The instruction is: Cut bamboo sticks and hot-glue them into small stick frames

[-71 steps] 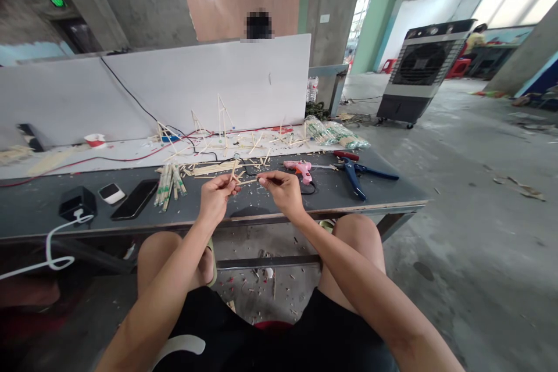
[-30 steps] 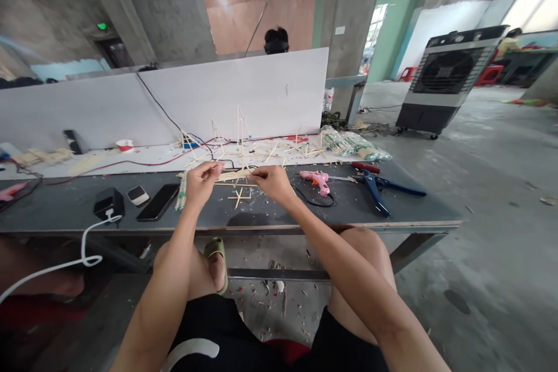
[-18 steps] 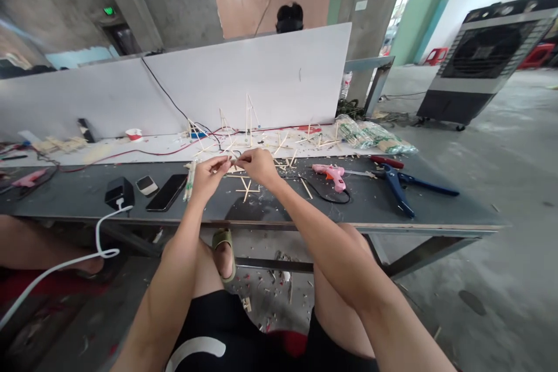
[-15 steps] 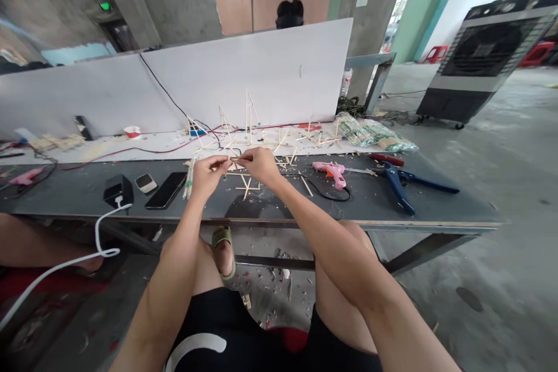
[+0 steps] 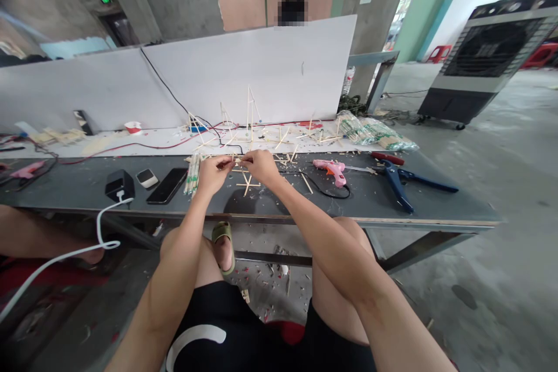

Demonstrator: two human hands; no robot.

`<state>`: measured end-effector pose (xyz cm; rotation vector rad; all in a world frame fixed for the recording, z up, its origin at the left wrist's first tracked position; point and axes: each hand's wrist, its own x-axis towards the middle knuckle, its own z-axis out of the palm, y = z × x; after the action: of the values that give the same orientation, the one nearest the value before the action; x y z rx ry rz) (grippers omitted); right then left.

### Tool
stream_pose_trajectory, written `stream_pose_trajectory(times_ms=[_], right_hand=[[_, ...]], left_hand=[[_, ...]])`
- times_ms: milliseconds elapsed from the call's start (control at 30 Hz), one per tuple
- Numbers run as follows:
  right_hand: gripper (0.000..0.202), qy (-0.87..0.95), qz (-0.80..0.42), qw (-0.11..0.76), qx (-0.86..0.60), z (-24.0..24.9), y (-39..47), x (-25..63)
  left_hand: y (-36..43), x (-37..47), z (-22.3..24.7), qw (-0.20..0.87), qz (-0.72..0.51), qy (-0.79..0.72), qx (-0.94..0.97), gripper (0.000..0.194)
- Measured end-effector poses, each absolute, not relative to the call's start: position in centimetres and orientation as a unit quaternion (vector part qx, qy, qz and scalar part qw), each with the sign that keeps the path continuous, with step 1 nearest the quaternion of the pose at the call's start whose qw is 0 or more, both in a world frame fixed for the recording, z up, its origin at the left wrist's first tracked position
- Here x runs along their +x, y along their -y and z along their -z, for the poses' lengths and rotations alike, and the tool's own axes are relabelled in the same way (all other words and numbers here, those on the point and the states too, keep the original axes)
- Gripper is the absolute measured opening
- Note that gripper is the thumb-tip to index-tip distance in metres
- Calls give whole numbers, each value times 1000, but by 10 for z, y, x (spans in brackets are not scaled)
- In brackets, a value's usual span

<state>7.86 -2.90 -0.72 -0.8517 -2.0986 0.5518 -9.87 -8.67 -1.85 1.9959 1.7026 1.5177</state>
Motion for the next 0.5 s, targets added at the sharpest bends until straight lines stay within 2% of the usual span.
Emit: stream_pose_trajectory(times_ms=[233,400,500], right_hand=[[14,818,-238,394,-345,6,32,80],[30,724,-341,460,-383,5,16,96],[35,700,-416,450,-367,2,9,111]], left_hand=[[86,-97,18,54,-504,-559,656,14],[88,-98,10,159,-660,-499,539,17],[91,-96,3,231,-735,-431,470,22]])
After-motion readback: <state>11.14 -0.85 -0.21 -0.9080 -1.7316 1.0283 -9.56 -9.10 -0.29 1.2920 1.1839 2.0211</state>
